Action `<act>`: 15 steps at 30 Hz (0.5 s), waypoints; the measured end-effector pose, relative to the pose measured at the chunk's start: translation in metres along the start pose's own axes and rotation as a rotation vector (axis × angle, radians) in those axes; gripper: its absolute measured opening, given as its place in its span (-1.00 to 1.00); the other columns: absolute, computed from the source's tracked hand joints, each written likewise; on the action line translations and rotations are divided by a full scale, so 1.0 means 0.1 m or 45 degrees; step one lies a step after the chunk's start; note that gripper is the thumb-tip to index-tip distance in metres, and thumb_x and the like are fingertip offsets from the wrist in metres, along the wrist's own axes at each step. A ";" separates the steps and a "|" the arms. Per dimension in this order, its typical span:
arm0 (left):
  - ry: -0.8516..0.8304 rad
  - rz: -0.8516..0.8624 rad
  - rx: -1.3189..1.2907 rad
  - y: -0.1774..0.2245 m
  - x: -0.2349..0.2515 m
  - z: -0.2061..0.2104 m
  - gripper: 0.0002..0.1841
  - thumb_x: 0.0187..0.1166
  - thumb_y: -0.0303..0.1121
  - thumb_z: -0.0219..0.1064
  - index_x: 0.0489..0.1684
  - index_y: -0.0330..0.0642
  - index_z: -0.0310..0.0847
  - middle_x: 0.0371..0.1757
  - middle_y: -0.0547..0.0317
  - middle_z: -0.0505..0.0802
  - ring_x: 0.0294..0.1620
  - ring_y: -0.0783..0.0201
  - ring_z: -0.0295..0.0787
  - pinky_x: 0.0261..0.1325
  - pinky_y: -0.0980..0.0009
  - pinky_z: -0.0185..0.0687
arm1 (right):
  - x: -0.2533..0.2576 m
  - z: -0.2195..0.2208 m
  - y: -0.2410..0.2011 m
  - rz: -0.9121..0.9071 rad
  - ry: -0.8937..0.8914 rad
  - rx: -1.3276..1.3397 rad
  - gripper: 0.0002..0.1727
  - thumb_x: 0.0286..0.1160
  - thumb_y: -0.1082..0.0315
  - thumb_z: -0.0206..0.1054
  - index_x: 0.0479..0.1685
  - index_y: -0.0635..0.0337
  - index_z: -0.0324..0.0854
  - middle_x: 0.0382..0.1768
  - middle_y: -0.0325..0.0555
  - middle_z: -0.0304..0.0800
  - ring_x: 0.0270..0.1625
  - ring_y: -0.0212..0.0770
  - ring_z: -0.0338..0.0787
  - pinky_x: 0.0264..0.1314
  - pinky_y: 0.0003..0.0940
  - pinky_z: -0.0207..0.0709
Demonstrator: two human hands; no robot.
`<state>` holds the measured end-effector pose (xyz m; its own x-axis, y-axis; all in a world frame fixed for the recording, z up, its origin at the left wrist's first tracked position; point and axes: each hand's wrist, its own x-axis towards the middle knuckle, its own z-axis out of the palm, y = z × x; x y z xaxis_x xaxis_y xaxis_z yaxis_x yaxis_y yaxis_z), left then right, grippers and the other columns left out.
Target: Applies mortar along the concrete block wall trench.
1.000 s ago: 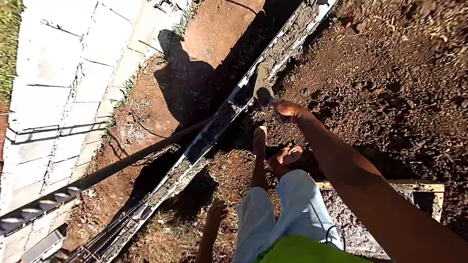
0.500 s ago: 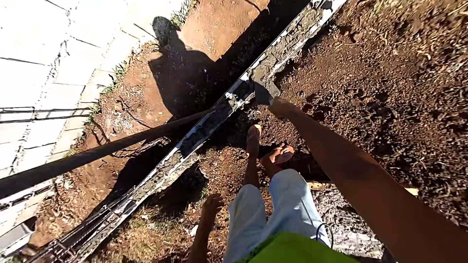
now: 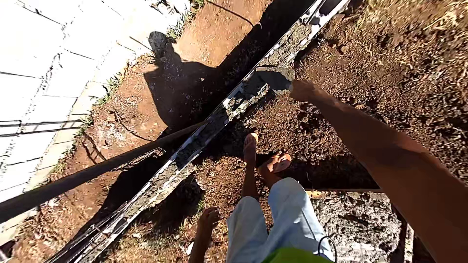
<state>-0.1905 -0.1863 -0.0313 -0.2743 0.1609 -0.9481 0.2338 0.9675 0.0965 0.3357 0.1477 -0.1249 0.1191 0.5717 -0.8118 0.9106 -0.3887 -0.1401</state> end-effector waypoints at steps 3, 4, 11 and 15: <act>-0.008 -0.005 0.010 0.01 -0.07 -0.01 -0.64 0.85 -0.36 0.08 0.46 -0.40 0.46 0.19 -0.27 0.79 0.00 0.02 0.86 0.07 0.11 0.79 | 0.10 -0.22 0.28 0.053 0.032 0.007 -0.58 0.61 0.27 0.32 0.20 0.52 0.59 0.21 0.53 0.68 0.35 0.53 0.66 0.24 0.58 0.44; -0.011 0.009 0.013 0.02 -0.08 -0.02 -0.64 0.85 -0.37 0.08 0.46 -0.40 0.46 0.19 -0.28 0.79 0.00 0.02 0.86 0.07 0.11 0.79 | 0.08 -0.25 0.34 0.077 0.066 0.017 -0.59 0.59 0.27 0.34 0.16 0.52 0.61 0.20 0.53 0.69 0.34 0.53 0.66 0.22 0.59 0.45; -0.041 0.041 0.068 0.08 -0.01 0.05 -0.63 0.84 -0.34 0.10 0.47 -0.38 0.47 0.17 -0.25 0.80 0.02 0.01 0.85 0.08 0.08 0.77 | -0.46 0.04 -0.18 -0.003 0.096 -0.038 -0.55 0.68 0.28 0.22 0.45 0.32 0.48 0.19 0.47 0.72 0.28 0.50 0.73 0.18 0.49 0.56; -0.034 0.114 0.091 0.25 -0.04 0.08 -0.64 0.83 -0.36 0.10 0.43 -0.39 0.50 0.16 -0.22 0.80 0.00 0.04 0.85 0.06 0.11 0.79 | -0.09 0.14 -0.04 -0.083 -0.034 -0.031 -0.55 0.69 0.20 0.26 0.41 0.31 0.56 0.28 0.45 0.70 0.38 0.48 0.67 0.29 0.55 0.47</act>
<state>-0.1763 -0.1647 -0.0270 -0.2248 0.2397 -0.9445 0.3224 0.9330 0.1600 0.3256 0.1335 -0.1251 0.0484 0.5755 -0.8164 0.9254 -0.3334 -0.1801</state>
